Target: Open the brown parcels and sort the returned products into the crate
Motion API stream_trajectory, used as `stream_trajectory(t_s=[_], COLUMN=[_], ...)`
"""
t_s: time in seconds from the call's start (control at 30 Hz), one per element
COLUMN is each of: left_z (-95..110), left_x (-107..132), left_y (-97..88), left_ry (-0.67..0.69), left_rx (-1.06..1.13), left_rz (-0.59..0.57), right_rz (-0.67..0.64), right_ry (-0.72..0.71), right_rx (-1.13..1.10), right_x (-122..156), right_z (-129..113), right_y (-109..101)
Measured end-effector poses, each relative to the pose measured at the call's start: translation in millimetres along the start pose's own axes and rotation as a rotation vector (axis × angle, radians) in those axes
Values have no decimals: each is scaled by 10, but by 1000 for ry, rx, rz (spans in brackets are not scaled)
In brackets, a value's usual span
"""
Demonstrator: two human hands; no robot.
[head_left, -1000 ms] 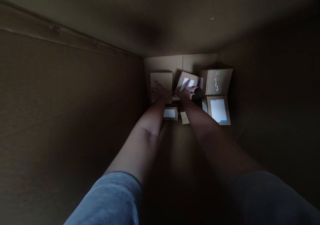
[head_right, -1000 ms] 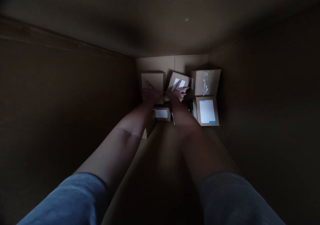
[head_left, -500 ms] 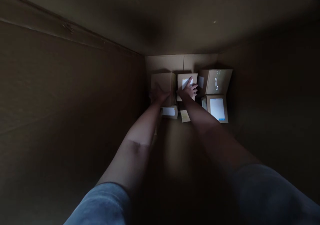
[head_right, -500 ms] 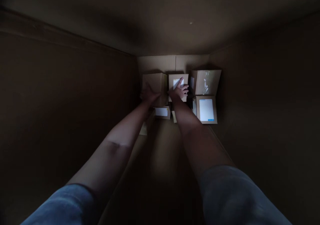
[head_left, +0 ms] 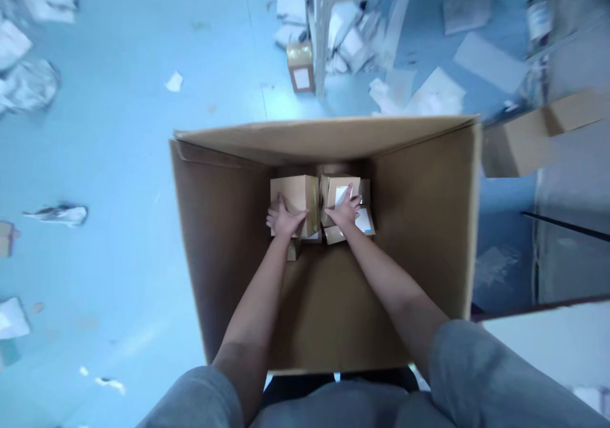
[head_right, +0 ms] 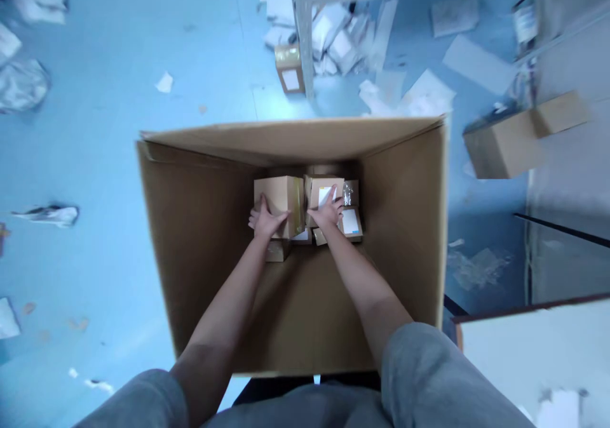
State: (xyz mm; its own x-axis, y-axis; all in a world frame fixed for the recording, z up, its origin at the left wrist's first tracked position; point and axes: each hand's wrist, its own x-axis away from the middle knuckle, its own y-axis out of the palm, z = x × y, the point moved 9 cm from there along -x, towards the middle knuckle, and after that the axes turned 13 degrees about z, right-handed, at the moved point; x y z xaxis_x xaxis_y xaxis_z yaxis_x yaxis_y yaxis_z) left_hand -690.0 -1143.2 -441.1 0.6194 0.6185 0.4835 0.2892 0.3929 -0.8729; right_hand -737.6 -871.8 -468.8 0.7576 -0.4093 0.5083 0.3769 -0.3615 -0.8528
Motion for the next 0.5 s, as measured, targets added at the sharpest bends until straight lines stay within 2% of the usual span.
stream_trajectory(t_s=[0.13,0.27,0.37,0.43,0.5], left_z=[107,47,-37,-38,48], left_x=[649,1241,1592,1796,2004], left_y=[-1042,-1921,-2364,-2545,-2654], left_ry=[61,143,238,325,439], left_rx=[24,69,113,143,143], left_rz=[72,136,130,91,59], right_rz=[92,138,174,208,256], right_ry=[-6,15,59,93,127], right_rx=[-41,-137,-237,-300,-348], right_x=[682,1389,1907,2237,2541], right_z=[-21,91,339,578,865], right_y=[-1039,-1832,-2304,-2587,-2848])
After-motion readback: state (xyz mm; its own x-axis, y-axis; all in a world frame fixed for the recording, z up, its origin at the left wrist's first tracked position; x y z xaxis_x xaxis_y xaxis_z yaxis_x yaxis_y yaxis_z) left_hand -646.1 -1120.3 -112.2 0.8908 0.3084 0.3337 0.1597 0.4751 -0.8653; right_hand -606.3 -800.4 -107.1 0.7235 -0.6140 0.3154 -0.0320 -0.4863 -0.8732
